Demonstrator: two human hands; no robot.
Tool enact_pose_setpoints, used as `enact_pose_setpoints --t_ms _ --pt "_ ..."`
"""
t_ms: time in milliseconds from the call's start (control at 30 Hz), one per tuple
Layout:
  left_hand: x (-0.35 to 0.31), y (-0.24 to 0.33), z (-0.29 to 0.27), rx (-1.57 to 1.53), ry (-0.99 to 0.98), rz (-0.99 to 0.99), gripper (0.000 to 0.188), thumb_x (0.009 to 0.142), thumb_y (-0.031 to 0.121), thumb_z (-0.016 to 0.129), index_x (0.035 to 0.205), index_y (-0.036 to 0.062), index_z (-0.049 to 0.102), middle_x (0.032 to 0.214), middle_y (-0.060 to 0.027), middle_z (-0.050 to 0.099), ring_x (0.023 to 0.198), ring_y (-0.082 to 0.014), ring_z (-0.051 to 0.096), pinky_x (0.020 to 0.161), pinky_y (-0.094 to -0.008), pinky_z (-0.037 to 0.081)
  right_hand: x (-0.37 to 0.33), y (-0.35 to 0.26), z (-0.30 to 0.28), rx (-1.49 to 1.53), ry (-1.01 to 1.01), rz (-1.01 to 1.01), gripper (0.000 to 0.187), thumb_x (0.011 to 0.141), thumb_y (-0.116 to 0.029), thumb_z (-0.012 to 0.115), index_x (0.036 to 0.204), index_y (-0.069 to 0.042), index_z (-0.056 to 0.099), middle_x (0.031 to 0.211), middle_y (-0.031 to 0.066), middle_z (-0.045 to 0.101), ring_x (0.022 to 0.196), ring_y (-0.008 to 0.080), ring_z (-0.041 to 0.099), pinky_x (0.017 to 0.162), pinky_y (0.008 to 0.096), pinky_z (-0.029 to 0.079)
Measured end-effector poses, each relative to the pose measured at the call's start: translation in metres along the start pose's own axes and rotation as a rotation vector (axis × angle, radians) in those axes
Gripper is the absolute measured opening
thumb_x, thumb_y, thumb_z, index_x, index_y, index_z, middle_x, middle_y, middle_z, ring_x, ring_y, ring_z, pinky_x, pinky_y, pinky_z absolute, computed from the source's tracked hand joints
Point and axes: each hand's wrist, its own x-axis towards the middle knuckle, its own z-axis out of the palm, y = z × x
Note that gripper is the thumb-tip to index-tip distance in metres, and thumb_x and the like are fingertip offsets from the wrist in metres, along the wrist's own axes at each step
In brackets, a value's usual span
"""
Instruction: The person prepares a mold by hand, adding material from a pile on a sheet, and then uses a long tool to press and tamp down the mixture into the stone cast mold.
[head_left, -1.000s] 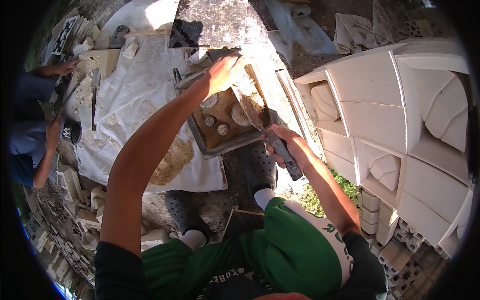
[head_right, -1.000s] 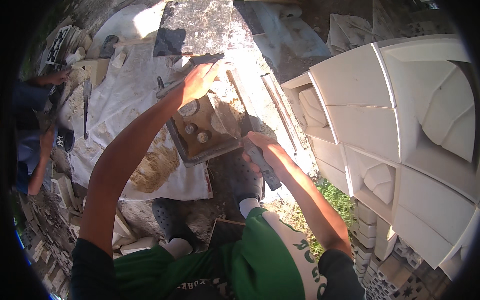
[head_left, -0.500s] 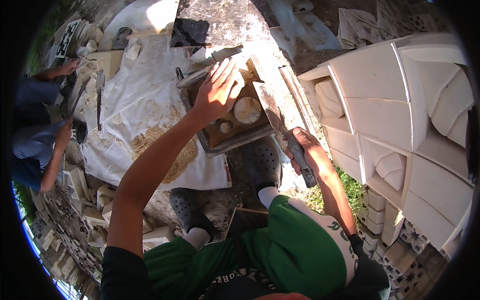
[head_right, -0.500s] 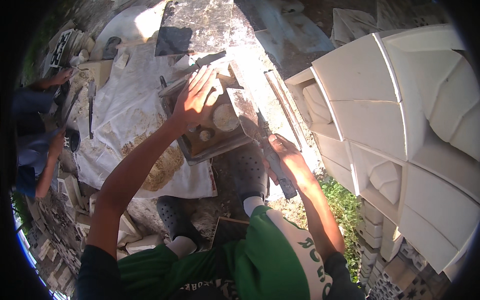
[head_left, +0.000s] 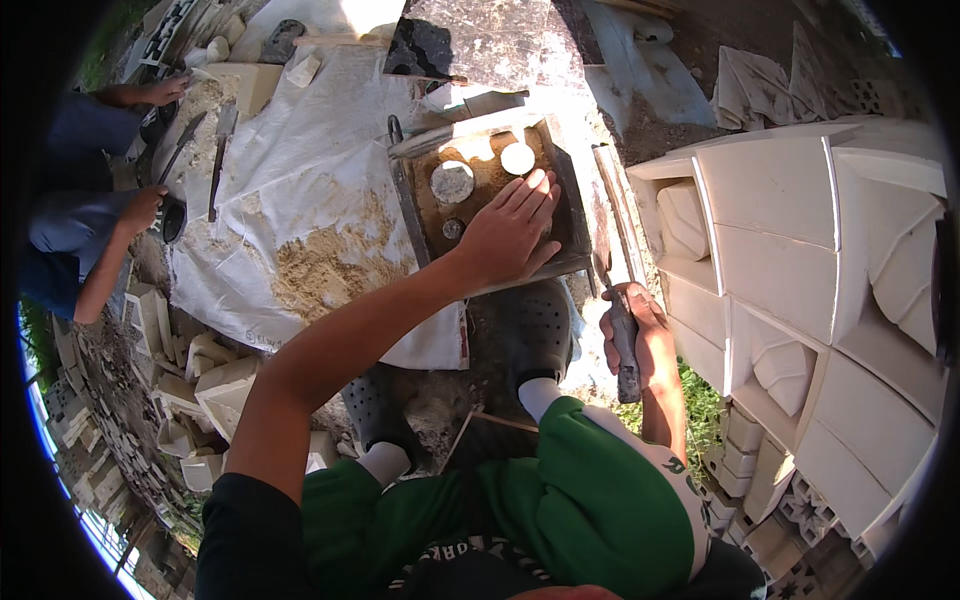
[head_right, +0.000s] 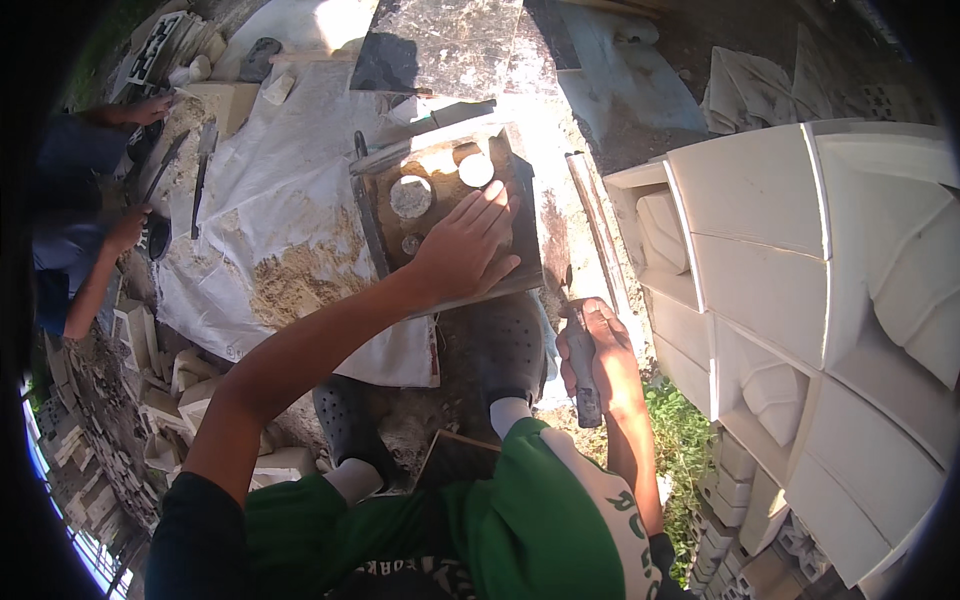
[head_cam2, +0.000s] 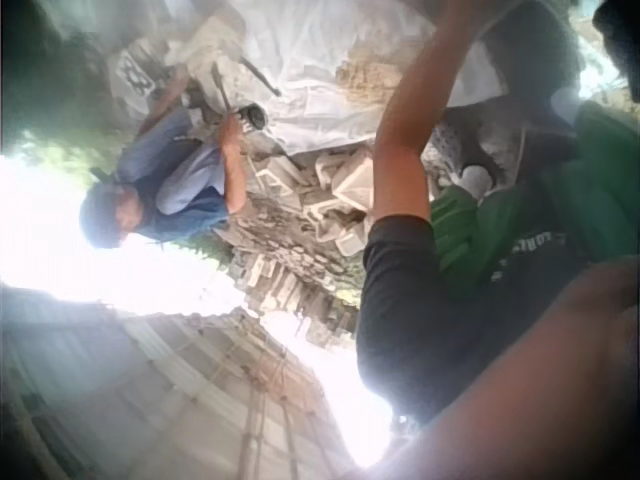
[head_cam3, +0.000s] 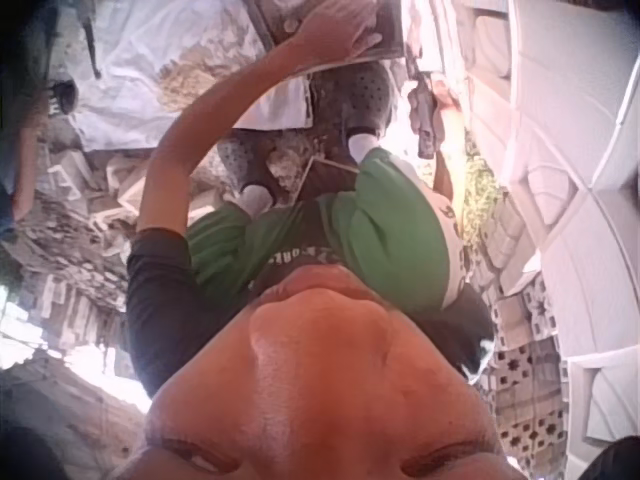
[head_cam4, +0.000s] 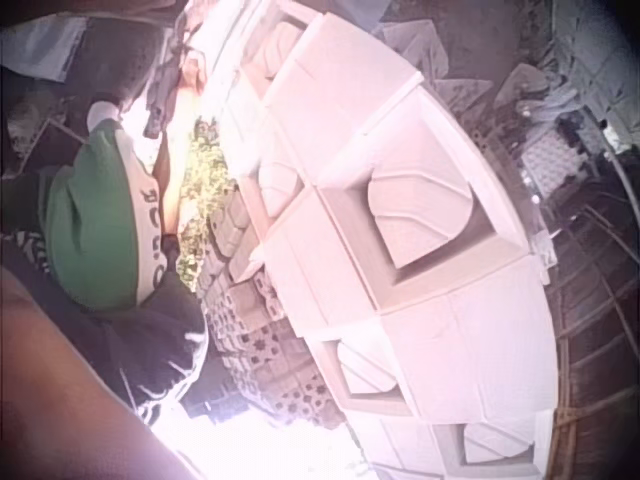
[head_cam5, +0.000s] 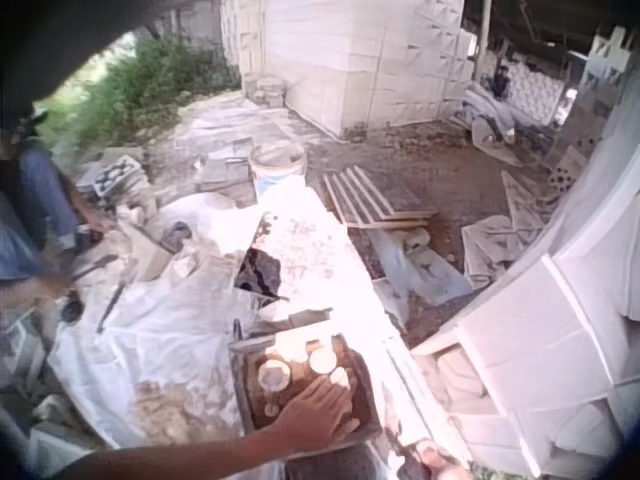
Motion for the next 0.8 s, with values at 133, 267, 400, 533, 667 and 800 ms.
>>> enact_pose_setpoints --t_ms 133,267,400,533,667,800 --pt "-0.012 0.016 -0.006 -0.014 0.022 0.053 0.078 0.087 0.048 0.058 0.137 -0.0087 0.039 0.144 -0.0237 0.039 0.138 -0.0342 0.032 0.115 -0.046 0.023 -0.011 -0.002 0.006 -0.124 0.105 -0.077 0.038 0.103 -0.039 0.04 0.104 -0.003 0.054 0.061 0.0069 0.052 0.035 0.013 0.046 0.031 0.0254 0.037" --pt "-0.036 -0.038 -0.057 0.113 -0.043 0.064 0.081 0.086 0.051 0.059 0.14 -0.0053 0.037 0.146 -0.0191 0.039 0.14 -0.0296 0.031 0.116 -0.0457 0.023 0.0 0.005 0.024 -0.28 0.081 -0.154 0.032 0.102 -0.036 0.044 0.104 -0.007 0.056 0.06 0.0046 0.052 0.036 0.0109 0.045 0.031 0.0247 0.036" --pt "-0.102 -0.108 -0.139 0.449 -0.196 0.09 0.07 0.091 0.044 0.056 0.142 0.0006 0.037 0.152 -0.0149 0.031 0.143 -0.0249 0.026 0.118 -0.0433 0.021 0.003 -0.012 0.066 -0.519 -0.09 -0.187 0.024 0.099 -0.029 0.052 0.105 -0.006 0.056 0.066 0.0034 0.053 0.043 0.0088 0.048 0.037 0.0237 0.038" --pt "-0.188 -0.154 -0.172 0.548 -0.292 -0.033 0.061 0.093 0.038 0.056 0.142 0.0034 0.039 0.154 -0.015 0.028 0.144 -0.0252 0.024 0.118 -0.0428 0.02 -0.001 -0.027 0.104 -1.043 -0.243 -0.437 0.028 0.093 -0.024 0.058 0.113 -0.005 0.054 0.077 0.0107 0.061 0.06 0.018 0.06 0.056 0.0323 0.047" --pt "-0.288 -0.162 -0.166 0.468 -0.383 -0.392 0.059 0.093 0.037 0.055 0.14 0.0035 0.041 0.153 -0.0162 0.029 0.143 -0.0285 0.027 0.117 -0.0439 0.024 0.008 0.006 0.163 -1.325 -0.529 -0.488 0.034 0.093 -0.023 0.056 0.12 -0.003 0.047 0.099 0.0245 0.062 0.097 0.0419 0.06 0.084 0.0467 0.046" --pt "-0.339 -0.164 -0.122 0.26 -0.176 -0.718 0.058 0.095 0.039 0.053 0.141 0.0055 0.041 0.153 -0.0184 0.028 0.142 -0.0321 0.028 0.115 -0.0458 0.026 0.026 0.08 0.171 -1.348 -0.552 -0.457 0.039 0.094 -0.024 0.055 0.124 -0.001 0.046 0.109 0.0264 0.06 0.104 0.0429 0.058 0.089 0.0469 0.045"
